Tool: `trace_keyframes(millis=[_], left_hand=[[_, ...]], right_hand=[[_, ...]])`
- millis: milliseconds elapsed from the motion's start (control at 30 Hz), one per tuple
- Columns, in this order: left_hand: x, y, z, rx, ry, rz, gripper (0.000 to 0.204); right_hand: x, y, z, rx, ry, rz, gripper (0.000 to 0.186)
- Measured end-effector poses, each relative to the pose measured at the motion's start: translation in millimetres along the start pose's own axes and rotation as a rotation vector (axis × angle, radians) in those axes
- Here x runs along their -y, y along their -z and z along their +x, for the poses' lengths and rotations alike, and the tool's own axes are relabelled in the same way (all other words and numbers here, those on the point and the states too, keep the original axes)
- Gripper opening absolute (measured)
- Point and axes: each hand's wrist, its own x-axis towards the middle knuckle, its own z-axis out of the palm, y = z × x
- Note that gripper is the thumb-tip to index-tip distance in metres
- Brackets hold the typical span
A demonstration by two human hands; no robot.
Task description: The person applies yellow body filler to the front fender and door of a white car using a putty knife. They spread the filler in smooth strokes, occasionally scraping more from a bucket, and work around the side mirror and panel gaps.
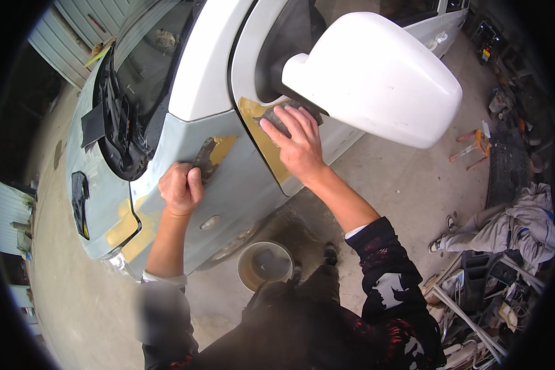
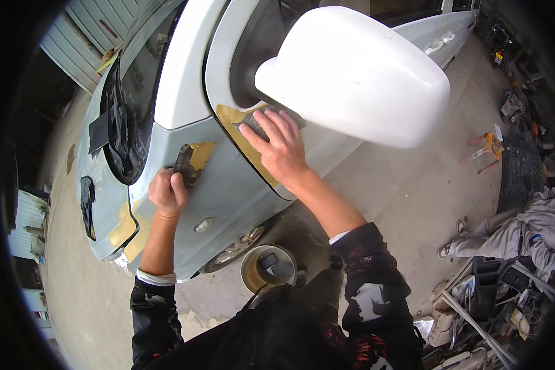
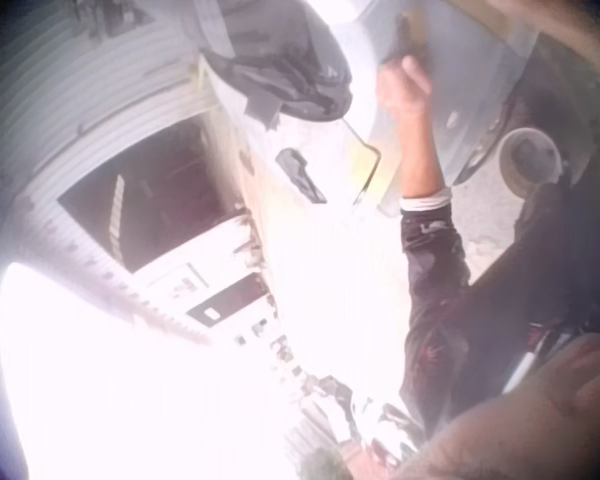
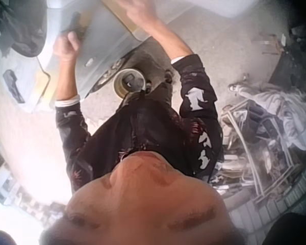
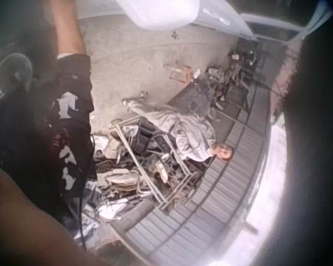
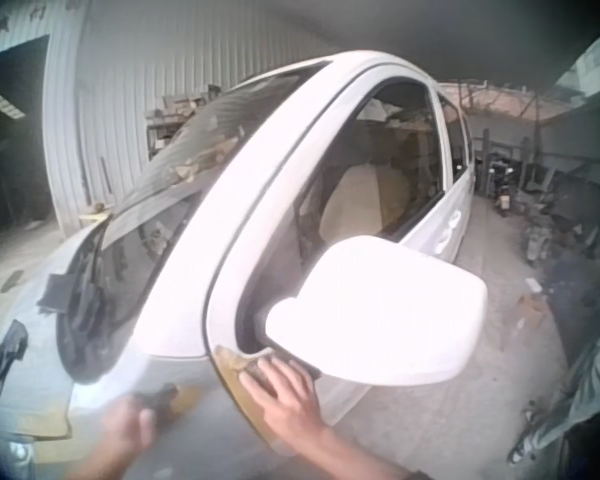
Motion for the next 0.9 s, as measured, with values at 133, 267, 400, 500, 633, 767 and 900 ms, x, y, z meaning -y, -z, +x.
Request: trace_keyframes(millis=[133,267,400,500,633,767,900], left_hand=[[-0.8,-0.9,-0.7,-0.002,0.012,0.018,0.011],[-1.2,-0.2,0.4,-0.003,0.009,-0.001,0.011],[-1.8,0.1,0.6,-0.002,0.01,0.006,0.011],[-2.3,0.2,0.4,0.004,0.017,0.009,0.01],[-1.9,-0.2,0.6,-0.002,0.014,0.015,0.01],[-3.0,-0.2,0.0,0.005,0.025,0.01,0.01],[-2.4,-0.1,1.2,0.001,0.015,-0.009,0.011]], right_hand=[[4.2,-1.0,-27.1,0.082,-0.01,-0.005,0.048],[2.3,19.9,-35.5,0.149,-0.025,-0.003,0.048],[9.1,19.9,-10.9,0.035,-0.035,0.007,0.051],[18.7,7.7,6.5,-0.039,-0.067,0.022,0.054],[26.3,-8.8,6.3,-0.051,-0.107,-0.01,0.053],[28.1,-11.0,-13.9,0.012,-0.087,-0.005,0.054],[19.3,8.6,-21.9,0.068,-0.059,0.005,0.051]])
